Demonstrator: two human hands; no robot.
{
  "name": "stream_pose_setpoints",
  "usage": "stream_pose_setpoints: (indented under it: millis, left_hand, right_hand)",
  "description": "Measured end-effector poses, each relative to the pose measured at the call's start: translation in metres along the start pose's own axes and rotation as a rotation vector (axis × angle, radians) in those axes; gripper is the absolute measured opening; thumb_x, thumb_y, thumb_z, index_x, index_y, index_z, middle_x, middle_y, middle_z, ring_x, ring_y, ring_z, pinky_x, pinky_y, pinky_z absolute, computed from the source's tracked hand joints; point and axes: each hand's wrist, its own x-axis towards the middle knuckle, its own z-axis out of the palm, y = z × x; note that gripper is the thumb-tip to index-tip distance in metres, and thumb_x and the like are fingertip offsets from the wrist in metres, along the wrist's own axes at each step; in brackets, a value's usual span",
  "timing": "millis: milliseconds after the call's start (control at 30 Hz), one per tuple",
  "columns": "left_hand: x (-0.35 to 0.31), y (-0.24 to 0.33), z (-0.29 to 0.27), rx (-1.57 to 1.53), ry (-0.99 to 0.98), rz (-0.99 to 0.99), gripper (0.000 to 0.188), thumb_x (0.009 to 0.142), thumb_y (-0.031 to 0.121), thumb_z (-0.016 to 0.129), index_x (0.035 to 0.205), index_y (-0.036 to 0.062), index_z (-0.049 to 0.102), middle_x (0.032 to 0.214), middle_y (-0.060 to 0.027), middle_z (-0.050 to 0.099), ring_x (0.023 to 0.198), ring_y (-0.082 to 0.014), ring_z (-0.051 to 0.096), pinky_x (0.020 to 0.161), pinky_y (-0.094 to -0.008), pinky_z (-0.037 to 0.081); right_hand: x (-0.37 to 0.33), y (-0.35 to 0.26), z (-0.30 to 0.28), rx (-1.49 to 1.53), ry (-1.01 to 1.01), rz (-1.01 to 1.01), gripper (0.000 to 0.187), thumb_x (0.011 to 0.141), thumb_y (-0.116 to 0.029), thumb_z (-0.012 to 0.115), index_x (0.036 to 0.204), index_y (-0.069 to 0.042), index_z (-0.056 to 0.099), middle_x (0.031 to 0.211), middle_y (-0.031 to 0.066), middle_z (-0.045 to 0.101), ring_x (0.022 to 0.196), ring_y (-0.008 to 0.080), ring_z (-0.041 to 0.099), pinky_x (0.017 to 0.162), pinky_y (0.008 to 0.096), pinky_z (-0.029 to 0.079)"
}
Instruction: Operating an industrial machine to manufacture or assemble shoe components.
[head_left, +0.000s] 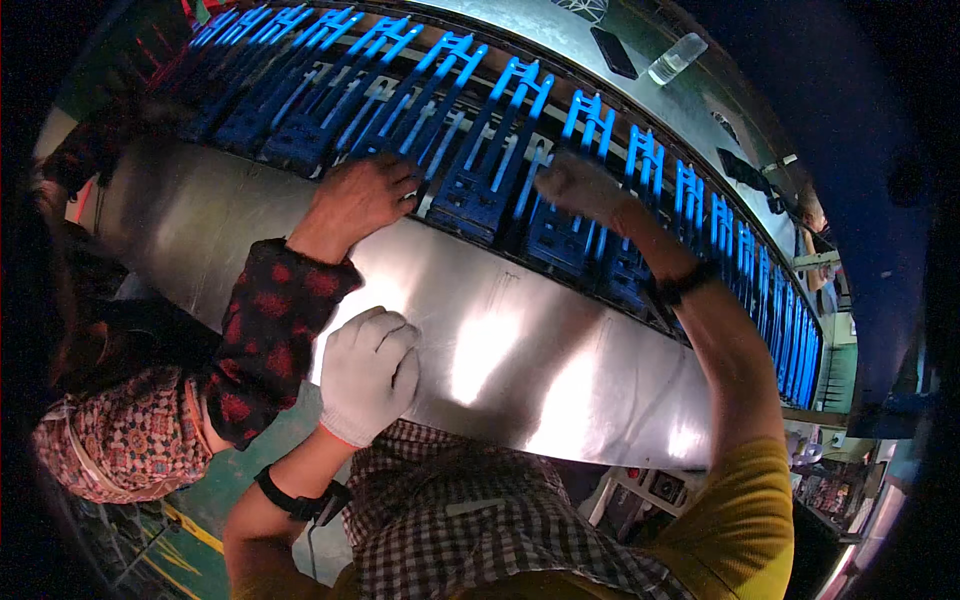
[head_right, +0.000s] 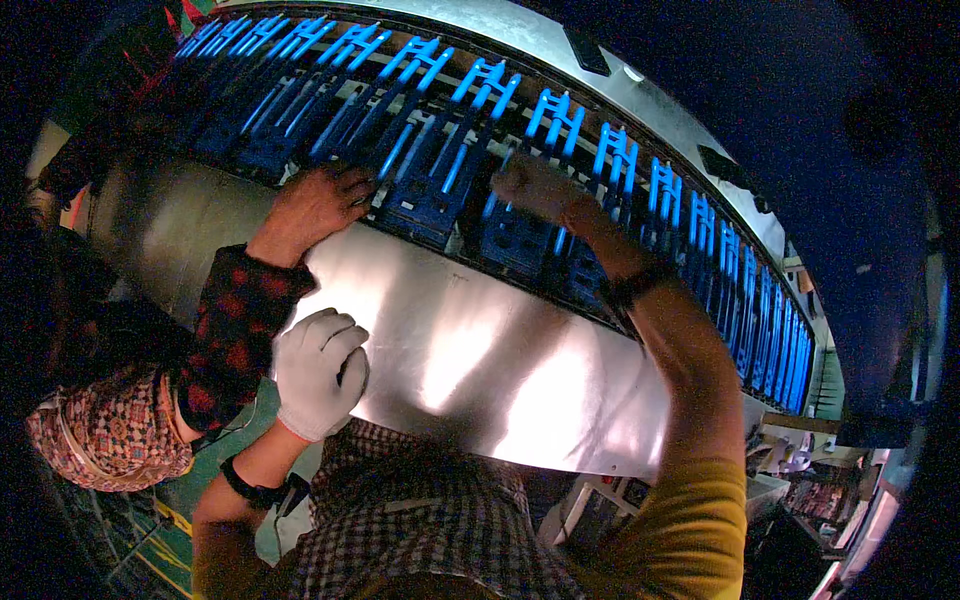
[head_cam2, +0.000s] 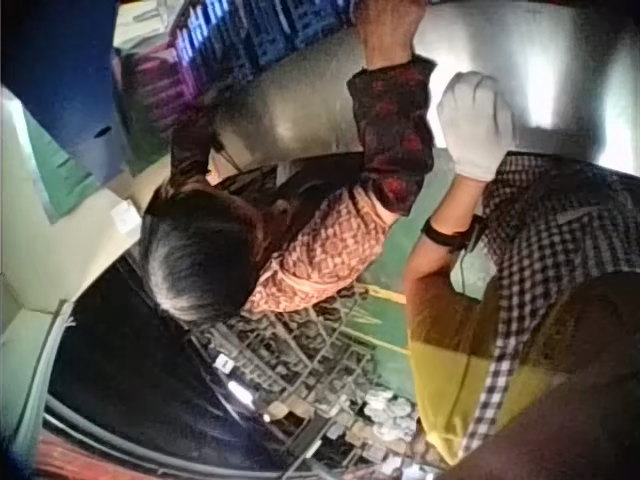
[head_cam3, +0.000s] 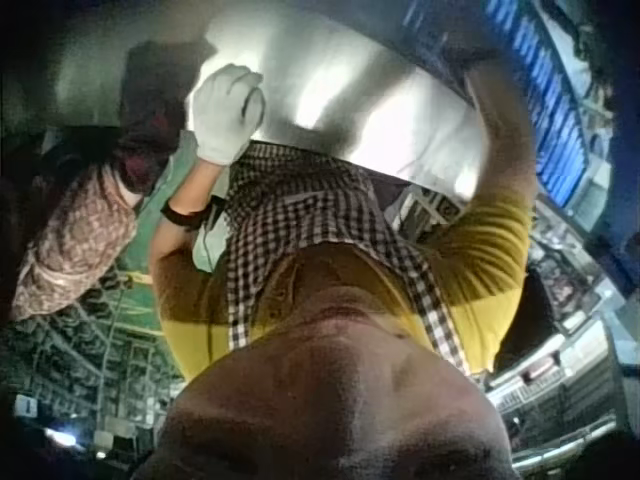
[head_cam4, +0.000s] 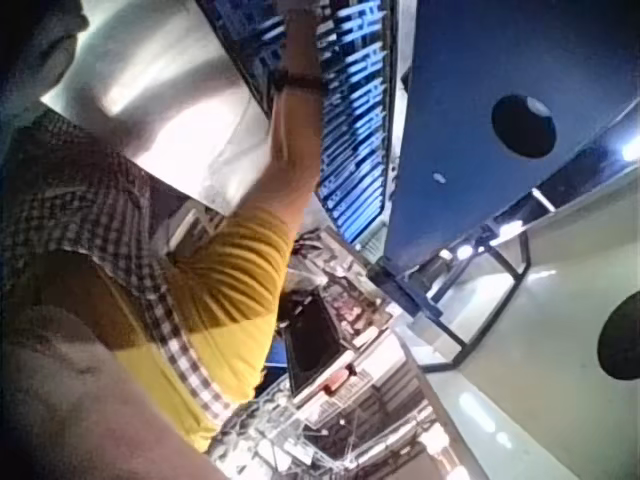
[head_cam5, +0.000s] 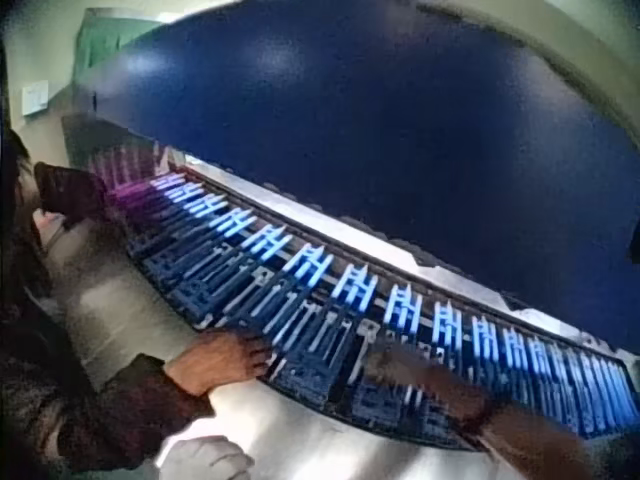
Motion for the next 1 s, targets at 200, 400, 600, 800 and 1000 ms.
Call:
stream_pose_setpoints:
  millis: [200,400,600,800,1000]
  left_hand:
    - [-0.004,0.004,-0.001,0.035,-0.022,0.022,0.028,0.082,0.004,0.076,0.109,0.0104,0.072,0.115,-0.0094,0.069,0.113,-0.0353,0.068,0.093,-0.047,0.053]
    - [-0.019,0.0,0.004,0.034,0.079,0.048,0.026,0.085,0.01,0.076,0.111,0.0127,0.071,0.118,-0.0056,0.067,0.119,-0.0312,0.067,0.097,-0.0466,0.05]
    - [-0.028,-0.002,0.009,0.034,0.062,0.024,0.028,0.084,0.007,0.076,0.111,0.0125,0.071,0.116,-0.0073,0.068,0.116,-0.0331,0.067,0.097,-0.0471,0.052]
    - [-0.024,-0.004,0.011,0.009,0.035,0.001,0.027,0.084,0.007,0.076,0.11,0.0121,0.071,0.116,-0.0072,0.068,0.116,-0.0333,0.067,0.098,-0.0477,0.052]
    - [-0.019,-0.011,0.003,-0.022,0.019,-0.008,0.025,0.085,0.008,0.076,0.109,0.0114,0.071,0.114,-0.0072,0.069,0.115,-0.0328,0.067,0.098,-0.0478,0.052]
  right_hand:
    - [-0.008,0.002,0.003,-0.049,0.011,-0.047,0.022,0.101,-0.03,0.06,0.101,-0.009,0.065,0.086,0.0162,0.064,0.082,0.0357,0.065,0.076,0.0485,0.05]
    - [0.012,0.004,0.013,-0.089,0.087,0.14,0.04,0.102,-0.041,0.064,0.118,-0.006,0.069,0.114,0.0231,0.075,0.109,0.0467,0.072,0.096,0.0536,0.058]
    - [-0.043,-0.06,0.017,0.296,0.044,-0.069,0.011,0.098,-0.013,0.067,0.106,-0.005,0.067,0.087,0.0045,0.06,0.084,0.0151,0.056,0.076,0.0337,0.048]
    - [0.005,-0.143,0.073,-0.003,0.105,-0.122,0.022,0.099,-0.026,0.062,0.112,-0.014,0.074,0.12,0.0251,0.069,0.104,0.0464,0.072,0.091,0.0562,0.057]
    - [0.049,-0.162,0.065,-0.224,0.01,-0.154,0.025,0.1,-0.03,0.062,0.113,-0.012,0.074,0.122,0.0268,0.069,0.107,0.0486,0.072,0.091,0.0565,0.058]
